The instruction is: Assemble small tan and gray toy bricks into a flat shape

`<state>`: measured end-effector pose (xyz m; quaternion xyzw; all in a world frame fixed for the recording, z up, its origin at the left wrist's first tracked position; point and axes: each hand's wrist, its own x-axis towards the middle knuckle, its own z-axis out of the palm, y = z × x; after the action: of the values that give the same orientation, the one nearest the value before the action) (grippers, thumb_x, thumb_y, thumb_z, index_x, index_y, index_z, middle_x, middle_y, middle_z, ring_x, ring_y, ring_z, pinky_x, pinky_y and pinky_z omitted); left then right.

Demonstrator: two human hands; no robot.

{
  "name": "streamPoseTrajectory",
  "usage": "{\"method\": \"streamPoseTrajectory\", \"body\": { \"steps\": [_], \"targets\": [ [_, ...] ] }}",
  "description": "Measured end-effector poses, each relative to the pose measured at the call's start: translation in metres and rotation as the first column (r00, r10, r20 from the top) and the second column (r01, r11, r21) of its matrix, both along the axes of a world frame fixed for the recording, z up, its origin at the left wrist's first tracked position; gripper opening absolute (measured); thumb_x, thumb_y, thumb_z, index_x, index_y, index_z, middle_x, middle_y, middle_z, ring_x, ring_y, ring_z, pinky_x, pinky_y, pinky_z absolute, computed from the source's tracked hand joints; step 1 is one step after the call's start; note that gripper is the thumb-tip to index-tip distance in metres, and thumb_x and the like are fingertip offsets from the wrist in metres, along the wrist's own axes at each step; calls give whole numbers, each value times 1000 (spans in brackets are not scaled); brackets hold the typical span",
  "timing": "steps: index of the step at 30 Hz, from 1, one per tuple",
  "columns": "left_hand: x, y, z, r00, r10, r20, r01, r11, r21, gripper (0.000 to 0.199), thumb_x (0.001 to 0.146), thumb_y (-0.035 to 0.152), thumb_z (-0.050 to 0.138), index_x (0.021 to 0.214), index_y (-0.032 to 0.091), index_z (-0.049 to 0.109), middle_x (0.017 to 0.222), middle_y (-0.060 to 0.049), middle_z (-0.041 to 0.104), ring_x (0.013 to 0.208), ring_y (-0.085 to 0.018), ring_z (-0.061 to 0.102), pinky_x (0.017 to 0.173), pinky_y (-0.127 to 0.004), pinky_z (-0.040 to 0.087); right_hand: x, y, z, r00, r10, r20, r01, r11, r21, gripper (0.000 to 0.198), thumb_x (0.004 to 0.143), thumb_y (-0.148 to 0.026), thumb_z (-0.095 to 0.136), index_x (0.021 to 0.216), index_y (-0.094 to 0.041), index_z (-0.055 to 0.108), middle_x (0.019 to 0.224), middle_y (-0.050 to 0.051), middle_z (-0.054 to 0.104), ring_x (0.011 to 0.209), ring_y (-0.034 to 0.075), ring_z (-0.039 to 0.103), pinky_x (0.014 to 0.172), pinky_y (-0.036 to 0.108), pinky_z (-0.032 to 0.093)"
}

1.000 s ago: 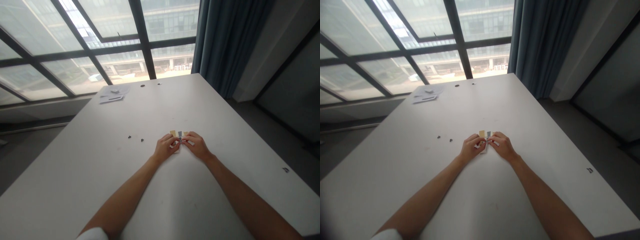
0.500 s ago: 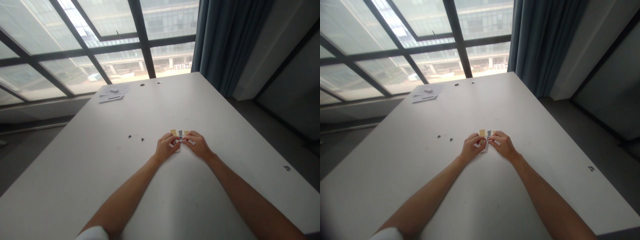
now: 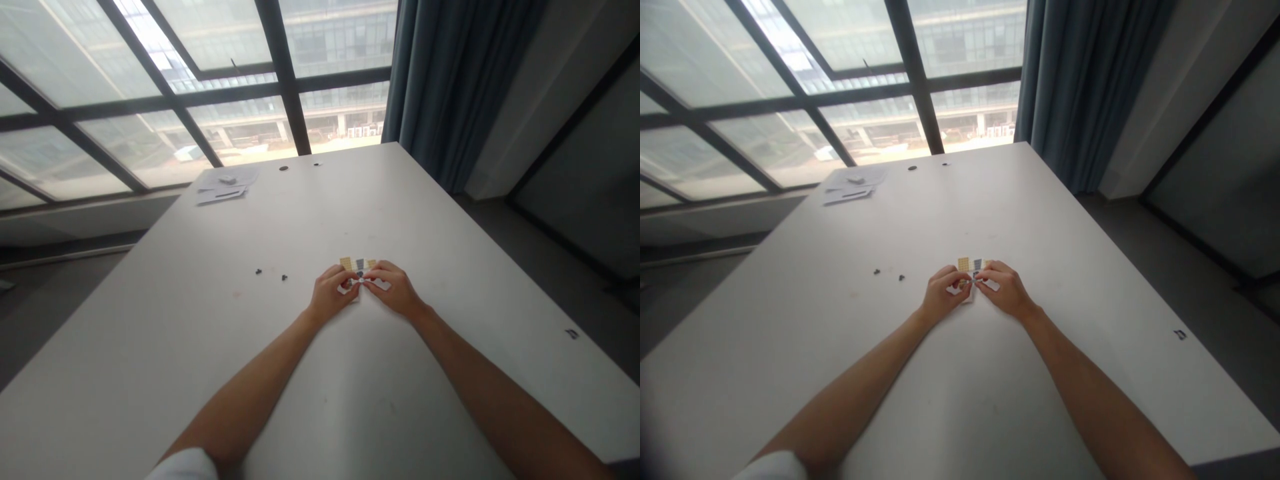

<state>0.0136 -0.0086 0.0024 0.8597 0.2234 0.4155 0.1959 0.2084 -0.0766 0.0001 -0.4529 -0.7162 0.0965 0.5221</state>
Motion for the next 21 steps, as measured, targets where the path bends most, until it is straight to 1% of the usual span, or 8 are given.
{"method": "streamPoseTrajectory", "body": {
  "steps": [4, 9, 21],
  "targets": [
    [0, 1, -1, 1000, -6, 7, 7, 1000, -6, 5, 87, 23, 67, 90, 20, 71, 69, 1, 55, 68, -13, 52, 67, -25, 43, 0, 0, 0, 1000, -2, -1, 2, 1000, -9, 9, 87, -18, 70, 94, -24, 73, 88, 4, 67, 85, 19, 63, 79, 33, 52],
    [0, 2, -2, 1000, -18, 23, 18, 1000, -6, 6, 87, 23, 68, 91, 20, 71, 69, 1, 55, 68, -13, 52, 65, -25, 43, -1, -1, 2, 1000, -16, -2, 16, 1000, 8, 9, 87, -17, 69, 93, -23, 73, 87, 4, 67, 85, 18, 63, 79, 33, 52],
    [0, 2, 1, 1000, -19, 13, 20, 1000, -21, 6, 88, 23, 68, 91, 20, 72, 69, 1, 55, 67, -12, 52, 63, -24, 42, -1, -1, 1, 1000, -25, 0, 25, 1000, -8, 9, 88, -18, 68, 93, -24, 73, 88, 4, 66, 87, 19, 63, 80, 34, 52]
  ]
}}
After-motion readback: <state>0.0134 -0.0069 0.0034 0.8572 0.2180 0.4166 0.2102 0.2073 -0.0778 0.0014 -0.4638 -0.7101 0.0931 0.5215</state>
